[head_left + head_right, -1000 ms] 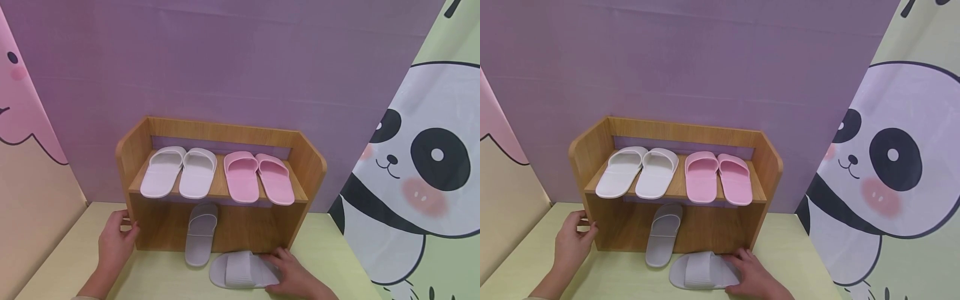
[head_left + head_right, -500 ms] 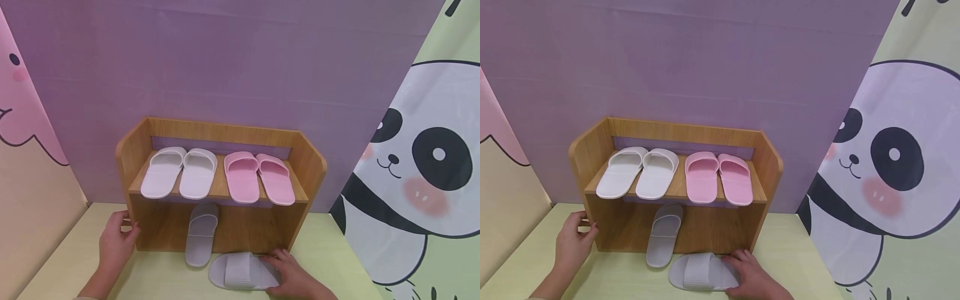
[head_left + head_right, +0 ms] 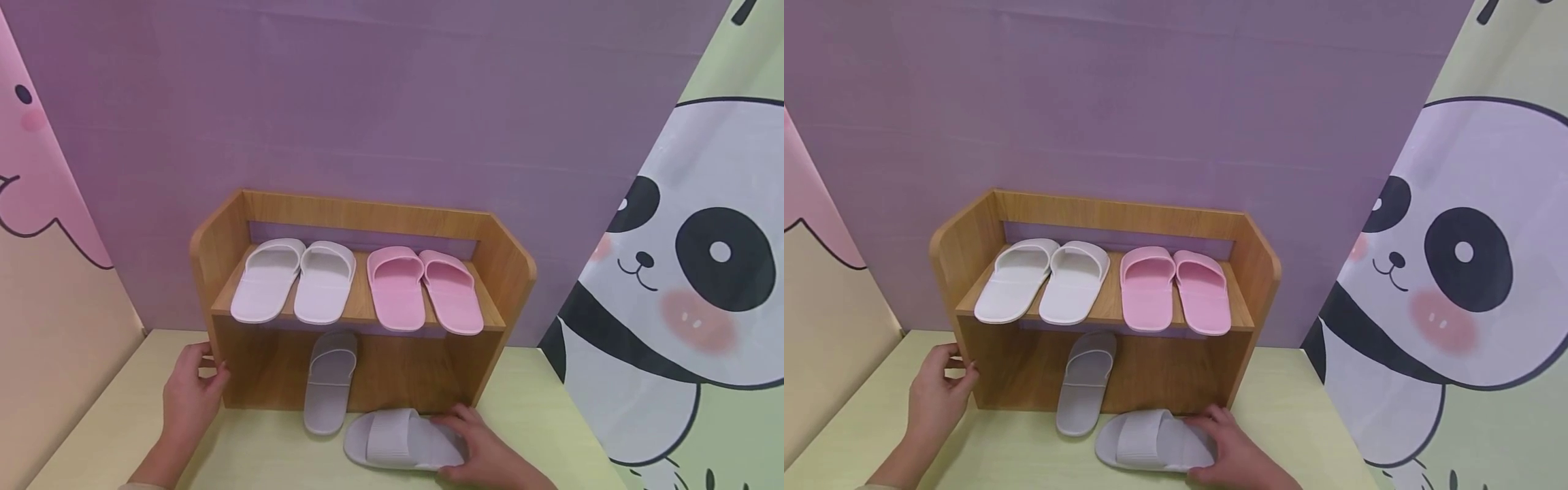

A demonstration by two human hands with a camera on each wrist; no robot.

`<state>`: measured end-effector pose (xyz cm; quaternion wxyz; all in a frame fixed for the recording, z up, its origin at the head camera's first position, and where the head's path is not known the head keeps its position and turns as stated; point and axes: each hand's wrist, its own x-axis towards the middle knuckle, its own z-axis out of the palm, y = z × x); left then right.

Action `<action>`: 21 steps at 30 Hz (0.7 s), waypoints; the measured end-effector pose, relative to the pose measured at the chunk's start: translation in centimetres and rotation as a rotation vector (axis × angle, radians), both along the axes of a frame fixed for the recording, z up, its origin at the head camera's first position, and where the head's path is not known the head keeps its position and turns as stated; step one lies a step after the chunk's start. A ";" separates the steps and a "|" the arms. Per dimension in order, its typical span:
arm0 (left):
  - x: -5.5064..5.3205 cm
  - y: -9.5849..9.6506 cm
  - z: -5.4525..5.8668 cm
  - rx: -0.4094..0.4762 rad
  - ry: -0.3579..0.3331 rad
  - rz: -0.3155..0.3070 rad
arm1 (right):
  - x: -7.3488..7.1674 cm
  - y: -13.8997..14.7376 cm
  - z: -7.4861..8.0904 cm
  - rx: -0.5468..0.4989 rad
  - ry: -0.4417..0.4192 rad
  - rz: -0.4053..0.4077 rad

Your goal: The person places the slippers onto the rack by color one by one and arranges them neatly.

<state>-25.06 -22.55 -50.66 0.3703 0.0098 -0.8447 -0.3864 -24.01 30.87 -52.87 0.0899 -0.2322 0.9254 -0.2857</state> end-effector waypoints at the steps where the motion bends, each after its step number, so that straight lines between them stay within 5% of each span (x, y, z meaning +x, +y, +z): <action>1: 0.0 0.0 0.0 0.001 0.003 -0.002 | 0.0 0.1 0.1 -0.008 0.003 0.002; 7: -0.1 0.0 0.1 0.001 0.032 -0.014 | 0.1 0.2 0.5 -0.048 0.027 -0.019; 13: -0.1 0.0 0.1 -0.010 0.028 -0.007 | 0.4 -0.2 0.3 -0.121 0.232 -0.010; 21: -0.1 -0.1 -0.2 -0.016 0.013 0.001 | 0.7 -2.1 0.6 -0.166 0.376 -0.177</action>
